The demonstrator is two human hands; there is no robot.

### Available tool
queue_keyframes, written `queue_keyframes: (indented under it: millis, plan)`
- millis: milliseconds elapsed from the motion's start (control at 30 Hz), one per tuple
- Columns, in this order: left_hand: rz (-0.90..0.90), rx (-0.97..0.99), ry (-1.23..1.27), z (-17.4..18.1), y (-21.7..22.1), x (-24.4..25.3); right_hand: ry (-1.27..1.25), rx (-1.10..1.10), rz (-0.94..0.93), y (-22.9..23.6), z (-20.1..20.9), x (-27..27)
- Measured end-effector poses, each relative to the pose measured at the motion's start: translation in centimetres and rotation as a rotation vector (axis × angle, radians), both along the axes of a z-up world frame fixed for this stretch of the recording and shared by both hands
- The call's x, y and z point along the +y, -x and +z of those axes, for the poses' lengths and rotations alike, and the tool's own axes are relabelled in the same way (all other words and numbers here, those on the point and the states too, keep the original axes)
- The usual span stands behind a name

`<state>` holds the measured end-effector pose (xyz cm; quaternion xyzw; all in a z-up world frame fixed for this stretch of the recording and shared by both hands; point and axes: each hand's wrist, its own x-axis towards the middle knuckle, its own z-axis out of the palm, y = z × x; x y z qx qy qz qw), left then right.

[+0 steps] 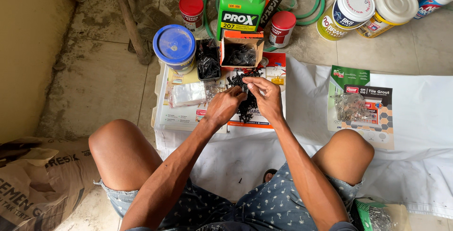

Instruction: The person sits on the floor and sorts small black plastic fasteners from a pile on a box. They pick up the fasteners by hand, separate them, and place them back into the pile or box.

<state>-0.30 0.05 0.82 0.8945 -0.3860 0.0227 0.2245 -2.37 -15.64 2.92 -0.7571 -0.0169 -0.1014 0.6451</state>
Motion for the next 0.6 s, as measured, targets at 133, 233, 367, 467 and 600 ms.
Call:
queue_keyframes:
  millis: [133, 233, 367, 467, 600]
  plan:
    - [-0.006, -0.009, 0.024, -0.2, -0.1, 0.0, 0.094, 0.040, 0.016, -0.5, -1.4, -0.8]
    - [0.001, -0.008, 0.031, -0.3, -0.1, 0.1, 0.157, 0.066, -0.054, -0.7, -2.5, -2.6]
    - [0.008, -0.004, 0.027, -0.4, -0.1, 0.1, 0.737, 0.378, -0.118, -0.8, -8.0, -6.8]
    - [0.017, 0.010, 0.043, -0.5, -0.1, 0.1, 0.901, 0.516, -0.046, -0.7, -10.4, -7.7]
    - [0.035, 0.023, 0.033, -0.2, 0.0, 0.1, 0.909, 0.497, 0.011, -0.1, -10.1, -6.9]
